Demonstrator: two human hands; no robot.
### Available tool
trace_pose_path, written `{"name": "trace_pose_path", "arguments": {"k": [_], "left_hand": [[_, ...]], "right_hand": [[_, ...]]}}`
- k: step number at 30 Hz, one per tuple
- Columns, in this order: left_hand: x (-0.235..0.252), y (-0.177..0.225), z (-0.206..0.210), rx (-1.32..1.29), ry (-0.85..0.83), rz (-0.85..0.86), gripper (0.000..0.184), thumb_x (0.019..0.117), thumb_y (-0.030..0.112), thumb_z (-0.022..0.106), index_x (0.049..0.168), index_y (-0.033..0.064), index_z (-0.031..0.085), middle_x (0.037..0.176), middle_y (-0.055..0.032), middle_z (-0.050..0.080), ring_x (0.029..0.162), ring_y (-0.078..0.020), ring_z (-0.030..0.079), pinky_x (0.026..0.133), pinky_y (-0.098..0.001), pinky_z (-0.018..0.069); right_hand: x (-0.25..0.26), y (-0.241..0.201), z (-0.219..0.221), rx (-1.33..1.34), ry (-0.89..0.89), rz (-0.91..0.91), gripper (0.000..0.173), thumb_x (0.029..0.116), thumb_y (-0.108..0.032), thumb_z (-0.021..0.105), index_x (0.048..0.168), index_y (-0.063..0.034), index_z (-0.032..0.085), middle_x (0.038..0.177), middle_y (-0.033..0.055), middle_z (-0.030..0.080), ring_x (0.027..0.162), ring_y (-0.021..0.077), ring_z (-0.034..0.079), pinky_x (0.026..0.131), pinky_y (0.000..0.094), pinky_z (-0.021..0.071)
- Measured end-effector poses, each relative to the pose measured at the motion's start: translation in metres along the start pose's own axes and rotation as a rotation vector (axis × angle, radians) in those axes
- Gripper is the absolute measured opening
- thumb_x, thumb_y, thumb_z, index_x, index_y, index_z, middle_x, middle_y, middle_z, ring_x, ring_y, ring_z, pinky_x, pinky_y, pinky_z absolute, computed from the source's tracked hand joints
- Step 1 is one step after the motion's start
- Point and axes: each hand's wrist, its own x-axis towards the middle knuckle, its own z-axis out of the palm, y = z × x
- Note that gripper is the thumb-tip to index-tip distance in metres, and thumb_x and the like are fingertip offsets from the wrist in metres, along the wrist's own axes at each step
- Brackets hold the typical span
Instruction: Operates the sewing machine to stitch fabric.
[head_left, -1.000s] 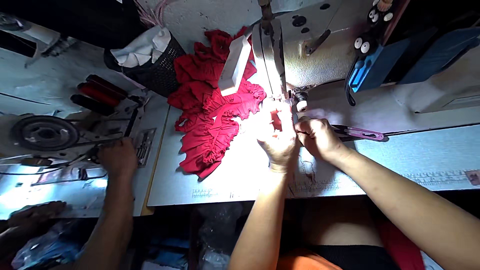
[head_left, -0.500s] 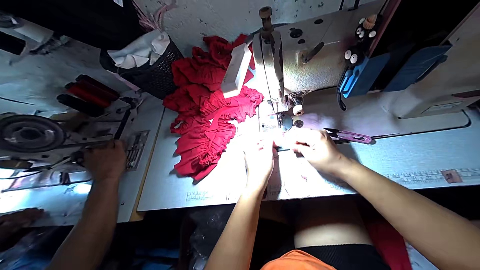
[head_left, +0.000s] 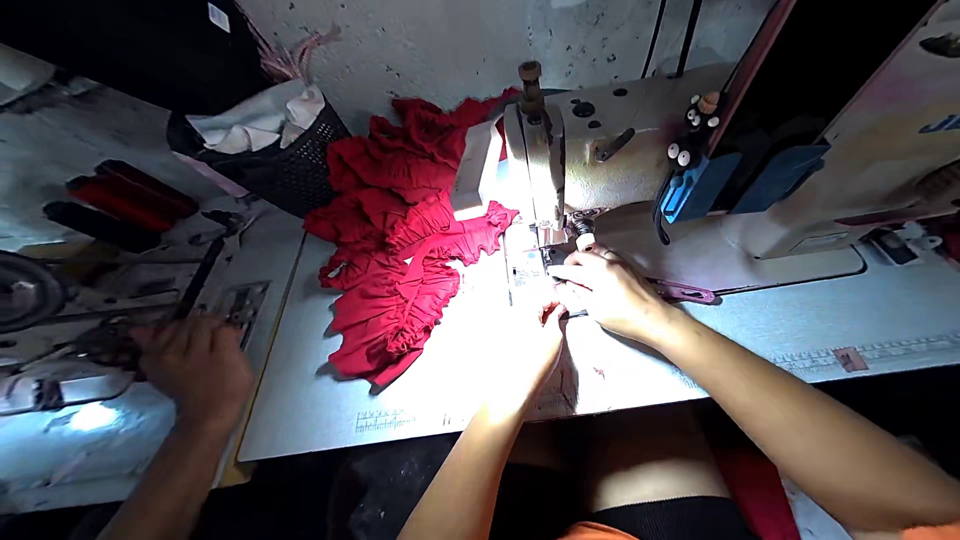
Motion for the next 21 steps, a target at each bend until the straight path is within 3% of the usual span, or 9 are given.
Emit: {"name": "trace_pose_path", "arguments": {"k": [2, 6, 8, 11, 13, 15, 17, 20, 21], "left_hand": [[0.001, -0.006, -0.011, 0.063, 0.028, 0.026, 0.021, 0.1043, 0.021, 0.060, 0.107, 0.0099, 0.079, 0.099, -0.0054, 0.077, 0.096, -0.0157, 0.072, 0.090, -0.0395, 0.0557], [0.004, -0.022, -0.023, 0.240, -0.019, 0.137, 0.023, 0.1043, 0.018, 0.058, 0.110, 0.0109, 0.079, 0.099, -0.0104, 0.076, 0.098, -0.0269, 0.073, 0.089, -0.0490, 0.0556], [0.002, -0.023, -0.018, 0.349, 0.013, 0.258, 0.023, 0.1017, 0.015, 0.057, 0.109, 0.0135, 0.079, 0.088, -0.0115, 0.074, 0.086, -0.0311, 0.072, 0.075, -0.0511, 0.0556], [0.004, -0.025, -0.005, 0.420, 0.184, 0.456, 0.019, 0.0977, 0.015, 0.061, 0.097, 0.0154, 0.080, 0.075, -0.0062, 0.071, 0.066, -0.0246, 0.070, 0.055, -0.0424, 0.0543], [0.005, -0.024, -0.005, 0.404, 0.190, 0.460, 0.017, 0.0976, 0.014, 0.062, 0.097, 0.0148, 0.079, 0.079, -0.0060, 0.072, 0.070, -0.0241, 0.071, 0.058, -0.0426, 0.0554], [0.006, -0.026, -0.010, 0.406, 0.179, 0.450, 0.014, 0.0960, 0.013, 0.064, 0.095, 0.0152, 0.078, 0.080, -0.0056, 0.072, 0.073, -0.0247, 0.071, 0.060, -0.0441, 0.0559], [0.008, -0.030, -0.014, 0.382, 0.107, 0.391, 0.018, 0.0976, 0.013, 0.061, 0.102, 0.0159, 0.079, 0.083, -0.0079, 0.072, 0.079, -0.0282, 0.072, 0.066, -0.0489, 0.0558], [0.021, -0.045, -0.021, 0.341, 0.065, 0.283, 0.026, 0.1038, 0.018, 0.057, 0.117, 0.0170, 0.079, 0.106, -0.0095, 0.076, 0.102, -0.0311, 0.072, 0.087, -0.0561, 0.0549], [0.030, -0.050, -0.022, 0.330, 0.087, 0.269, 0.026, 0.1048, 0.020, 0.056, 0.117, 0.0150, 0.078, 0.111, -0.0103, 0.076, 0.106, -0.0323, 0.070, 0.090, -0.0573, 0.0526]], "right_hand": [[0.002, 0.005, 0.011, -0.087, 0.002, -0.009, 0.035, 0.0950, -0.012, 0.061, 0.126, -0.0169, 0.075, 0.115, 0.0091, 0.070, 0.109, 0.0302, 0.064, 0.093, 0.0504, 0.0512], [-0.003, -0.005, 0.014, -0.237, 0.007, 0.042, 0.040, 0.0948, -0.015, 0.057, 0.131, -0.0234, 0.073, 0.115, 0.0119, 0.068, 0.110, 0.0343, 0.062, 0.091, 0.0519, 0.0478], [-0.003, -0.011, 0.014, -0.263, 0.053, 0.002, 0.040, 0.0940, -0.017, 0.056, 0.130, -0.0177, 0.073, 0.112, 0.0135, 0.070, 0.107, 0.0353, 0.064, 0.089, 0.0519, 0.0495], [-0.002, -0.016, 0.016, -0.268, 0.108, -0.109, 0.036, 0.0911, -0.013, 0.059, 0.123, -0.0138, 0.076, 0.102, 0.0111, 0.071, 0.098, 0.0321, 0.066, 0.083, 0.0476, 0.0501], [-0.002, -0.015, 0.017, -0.286, 0.074, -0.105, 0.031, 0.0921, -0.015, 0.058, 0.116, -0.0150, 0.078, 0.102, 0.0105, 0.072, 0.100, 0.0330, 0.065, 0.084, 0.0483, 0.0492], [-0.003, -0.014, 0.018, -0.278, 0.055, -0.063, 0.031, 0.0957, -0.022, 0.056, 0.117, -0.0180, 0.079, 0.104, 0.0110, 0.071, 0.103, 0.0335, 0.064, 0.087, 0.0504, 0.0487], [-0.003, -0.015, 0.016, -0.287, -0.050, 0.037, 0.038, 0.0991, -0.033, 0.050, 0.127, -0.0273, 0.075, 0.108, 0.0106, 0.067, 0.107, 0.0316, 0.060, 0.090, 0.0508, 0.0433], [-0.001, -0.013, 0.011, -0.305, -0.207, 0.178, 0.045, 0.1038, -0.050, 0.039, 0.143, -0.0424, 0.060, 0.127, 0.0146, 0.062, 0.122, 0.0355, 0.054, 0.100, 0.0588, 0.0368], [-0.002, -0.013, 0.009, -0.306, -0.242, 0.204, 0.046, 0.1041, -0.052, 0.038, 0.144, -0.0434, 0.058, 0.133, 0.0150, 0.061, 0.127, 0.0367, 0.052, 0.104, 0.0606, 0.0344]]}}
